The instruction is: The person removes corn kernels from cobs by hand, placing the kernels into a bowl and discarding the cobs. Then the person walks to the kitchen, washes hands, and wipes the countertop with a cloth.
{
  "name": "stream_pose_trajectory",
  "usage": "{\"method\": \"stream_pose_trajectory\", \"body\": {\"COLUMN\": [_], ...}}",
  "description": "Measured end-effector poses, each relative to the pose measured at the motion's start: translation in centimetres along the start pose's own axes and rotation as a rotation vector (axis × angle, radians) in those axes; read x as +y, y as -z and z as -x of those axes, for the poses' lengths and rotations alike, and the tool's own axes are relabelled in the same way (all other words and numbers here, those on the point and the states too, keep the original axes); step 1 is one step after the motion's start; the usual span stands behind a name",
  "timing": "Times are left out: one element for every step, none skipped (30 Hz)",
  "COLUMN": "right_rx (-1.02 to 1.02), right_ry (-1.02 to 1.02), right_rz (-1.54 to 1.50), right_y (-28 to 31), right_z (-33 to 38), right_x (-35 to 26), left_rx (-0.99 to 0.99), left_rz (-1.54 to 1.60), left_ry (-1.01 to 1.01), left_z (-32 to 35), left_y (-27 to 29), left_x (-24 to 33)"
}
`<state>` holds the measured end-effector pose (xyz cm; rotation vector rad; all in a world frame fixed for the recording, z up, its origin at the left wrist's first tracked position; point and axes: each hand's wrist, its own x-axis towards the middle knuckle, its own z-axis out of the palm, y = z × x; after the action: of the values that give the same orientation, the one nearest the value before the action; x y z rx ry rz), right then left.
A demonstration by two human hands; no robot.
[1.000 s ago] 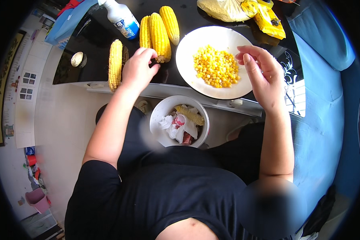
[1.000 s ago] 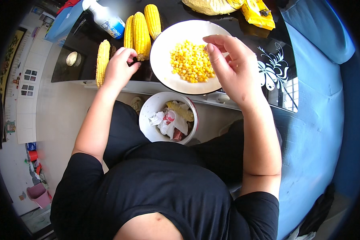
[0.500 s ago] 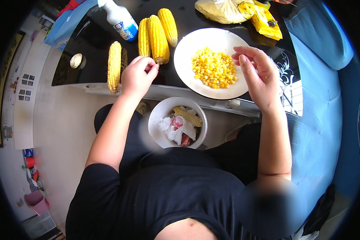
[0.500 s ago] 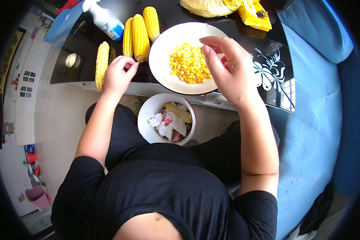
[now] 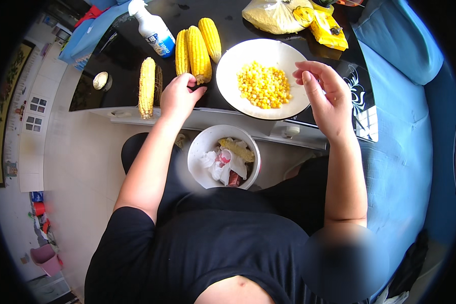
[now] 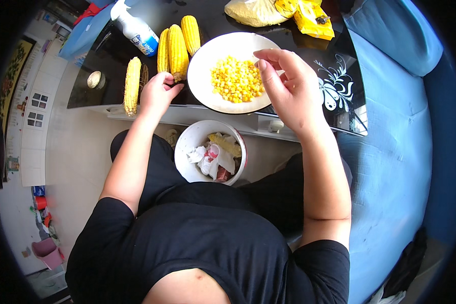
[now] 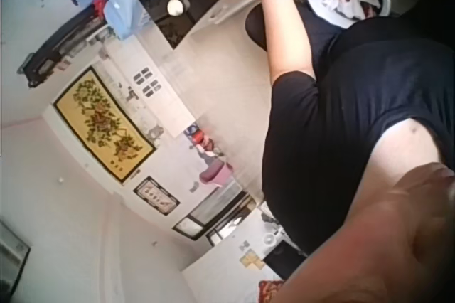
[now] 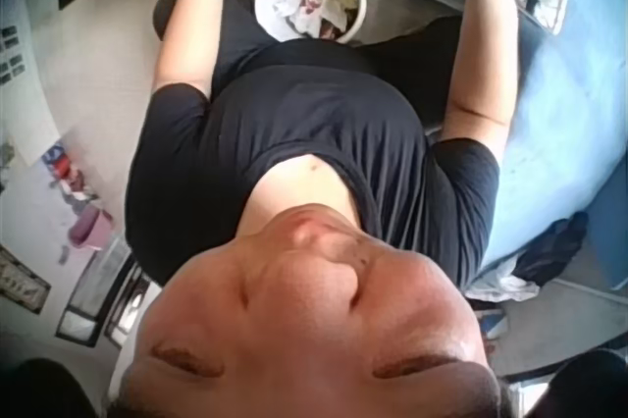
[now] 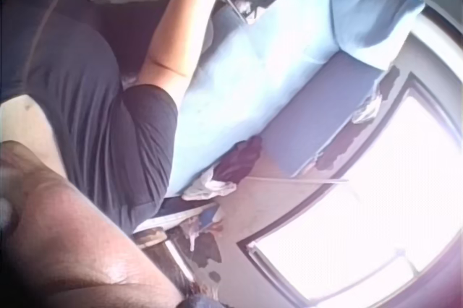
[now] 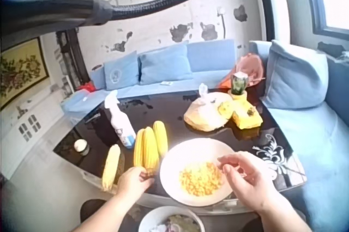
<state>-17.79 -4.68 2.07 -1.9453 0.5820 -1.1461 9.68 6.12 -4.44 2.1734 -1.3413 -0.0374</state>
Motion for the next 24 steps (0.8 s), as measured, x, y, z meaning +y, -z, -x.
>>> {"method": "stream_pose_trajectory", "body": {"right_rx": [-0.019, -0.037, -0.054, -0.045, -0.035, -0.023, -0.026, -0.028, -0.023, -0.02, -0.004, 0.021, 0.046, 0.063, 0.104, 0.148, 0.156, 0.169, 0.143, 0.117, 0.118, 0.113, 0.114, 0.102], "right_ry": [-0.014, -0.028, -0.044, -0.024, -0.005, 0.012, 0.019, 0.026, 0.031, 0.035, 0.053, 0.074, 0.088, 0.103, 0.166, 0.149, 0.13, 0.111, 0.105, 0.099, 0.067, 0.056, 0.063, 0.064], "right_rz": [0.015, 0.029, 0.047, 0.054, 0.06, 0.063, 0.07, 0.075, 0.084, 0.093, 0.088, 0.096, 0.113, 0.126, 0.091, 0.025, 0.001, -0.024, -0.026, -0.028, 0.027, 0.044, 0.056, 0.06], "right_y": [0.1, 0.2, 0.3, 0.3, 0.3, 0.3, 0.4, 0.4, 0.6, 0.7, 0.7, 0.8, 1.2, 1.5, 1.6, 1.6, 1.5, 1.3, 1.2, 1.1, 1.0, 0.9, 1.2, 1.2], "right_z": [0.1, 0.2, 0.3, 0.4, 0.5, 0.6, 0.6, 0.6, 0.7, 0.7, 0.8, 0.8, 0.9, 1.0, 1.1, 1.1, 1.0, 1.0, 0.9, 0.7, 1.0, 1.1, 1.1, 1.3], "right_x": [-0.1, -0.2, -0.2, -0.3, -0.3, -0.3, -0.3, -0.4, -0.5, -0.6, -0.6, -1.0, -1.4, -1.7, -1.4, -1.8, -1.9, -1.9, -1.7, -1.7, -1.7, -1.8, -1.8, -1.8], "left_rx": [0.041, 0.068, 0.093, 0.118, 0.097, 0.072, 0.047, 0.039, 0.026, 0.013, 0.014, 0.031, 0.011, -0.003, -0.001, 0.01, 0.005, -0.127, -0.155, -0.183, -0.118, 0.007, 0.041, 0.076], "left_rz": [0.027, 0.055, 0.085, 0.115, 0.116, 0.113, 0.109, 0.148, 0.191, 0.233, 0.396, 0.457, 0.595, 0.73, 0.715, 0.688, 0.711, 0.545, 0.426, 0.306, 0.33, 0.34, 0.434, 0.521], "left_ry": [-0.001, -0.013, -0.027, -0.04, -0.03, -0.021, -0.012, 0.005, 0.016, 0.027, 0.028, -0.004, -0.099, -0.186, -0.32, -0.453, -0.576, -0.417, -0.456, -0.491, -0.361, -0.431, -0.365, -0.282], "left_z": [0.0, -0.2, -0.5, -0.7, -0.6, -0.5, -0.4, -0.1, 0.1, 0.3, 0.5, 0.7, 1.5, 2.1, 2.1, 2.1, 1.4, 0.8, -0.4, -1.2, -1.3, -1.8, -2.1, -1.8], "left_y": [-0.4, -0.6, -1.0, -1.2, -1.3, -1.1, -0.9, -0.6, -0.3, 0.1, 0.5, 1.2, 2.6, 4.0, 4.7, 5.1, 4.3, 4.6, 4.0, 3.6, 4.0, 4.1, 4.4, 4.6], "left_x": [0.2, -0.1, -0.3, -0.4, -0.5, -0.5, -0.5, -0.5, -0.4, -0.1, 0.2, 1.2, 4.2, 7.3, 8.7, 9.5, 9.6, 10.7, 9.7, 8.6, 8.9, 7.6, 7.0, 6.2]}}
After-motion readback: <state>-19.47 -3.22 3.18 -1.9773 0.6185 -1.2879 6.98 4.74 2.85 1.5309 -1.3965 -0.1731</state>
